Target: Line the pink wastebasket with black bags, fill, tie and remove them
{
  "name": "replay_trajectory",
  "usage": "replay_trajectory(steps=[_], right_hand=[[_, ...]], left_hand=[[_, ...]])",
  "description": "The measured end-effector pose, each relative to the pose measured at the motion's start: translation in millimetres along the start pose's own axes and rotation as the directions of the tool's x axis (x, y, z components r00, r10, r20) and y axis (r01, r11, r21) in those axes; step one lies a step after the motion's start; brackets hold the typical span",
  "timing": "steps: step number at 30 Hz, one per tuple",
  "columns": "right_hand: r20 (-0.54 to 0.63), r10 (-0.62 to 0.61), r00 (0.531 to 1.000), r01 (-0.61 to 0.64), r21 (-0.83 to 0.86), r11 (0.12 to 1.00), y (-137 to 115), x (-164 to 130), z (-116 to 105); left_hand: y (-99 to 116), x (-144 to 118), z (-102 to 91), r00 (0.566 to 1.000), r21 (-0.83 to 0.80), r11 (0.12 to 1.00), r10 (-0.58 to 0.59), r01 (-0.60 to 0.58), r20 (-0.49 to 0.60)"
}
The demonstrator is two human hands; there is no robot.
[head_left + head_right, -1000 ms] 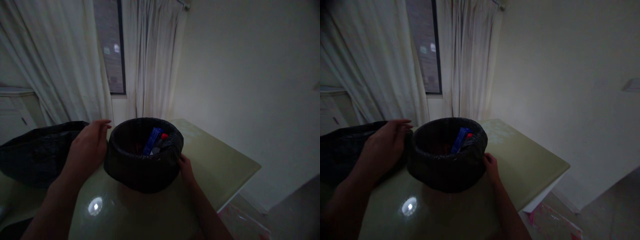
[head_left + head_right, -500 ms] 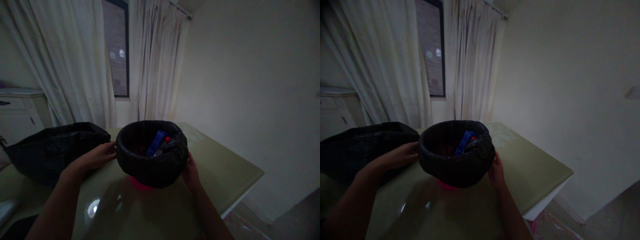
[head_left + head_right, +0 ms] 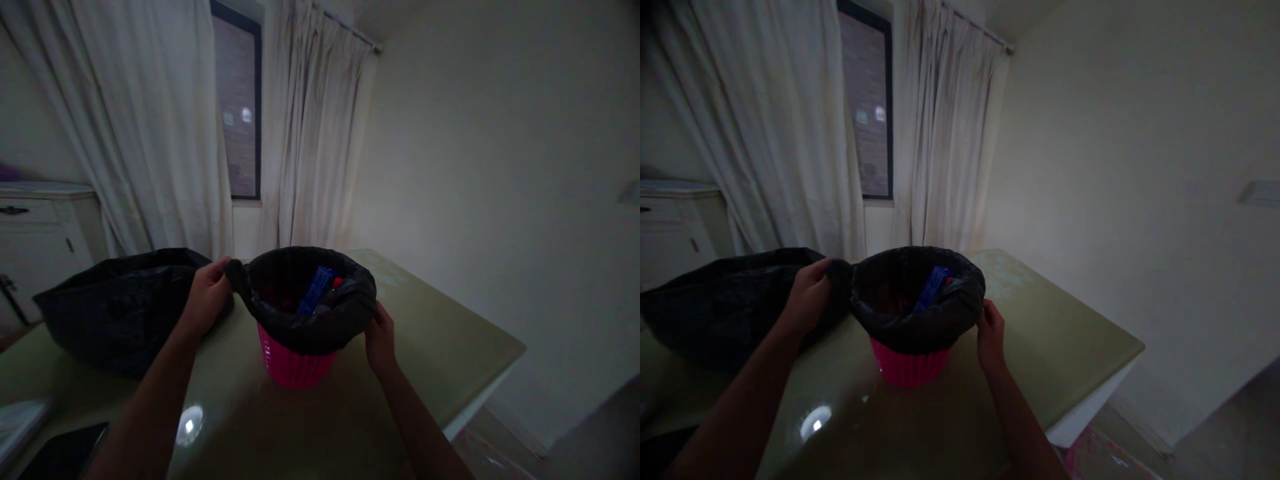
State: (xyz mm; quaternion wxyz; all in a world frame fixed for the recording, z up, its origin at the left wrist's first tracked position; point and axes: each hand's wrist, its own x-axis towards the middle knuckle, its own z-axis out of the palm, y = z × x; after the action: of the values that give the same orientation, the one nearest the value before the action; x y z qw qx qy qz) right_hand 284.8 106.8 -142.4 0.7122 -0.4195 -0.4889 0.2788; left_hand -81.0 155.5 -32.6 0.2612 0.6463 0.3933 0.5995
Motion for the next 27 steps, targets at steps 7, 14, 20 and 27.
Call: replay_trajectory(steps=[7,14,20,27], right_hand=[[0.059,0.170,0.984,-0.172,0.021,0.985,-26,-4,18],[0.047,0.091,0.995,-0.086,-0.099,0.991,-36,-5,21],[0.049,-0.040,0.998,0.051,-0.259,0.964,-43,-5,22],[-0.143,-0.067,0.987,0.046,-0.149,0.988,-52,2,18]], left_hand=[[0,-5,26.9,0.974,0.129,0.970,0.215,-0.204,-0.075],[44,-16,19.1,0.945,0.396,0.869,0.328,-0.296,-0.012],[55,-21,16.6,0.864,0.453,0.735,0.438,-0.504,0.250],[40,-21,13.7,0.764,0.227,0.736,0.570,-0.638,0.301]])
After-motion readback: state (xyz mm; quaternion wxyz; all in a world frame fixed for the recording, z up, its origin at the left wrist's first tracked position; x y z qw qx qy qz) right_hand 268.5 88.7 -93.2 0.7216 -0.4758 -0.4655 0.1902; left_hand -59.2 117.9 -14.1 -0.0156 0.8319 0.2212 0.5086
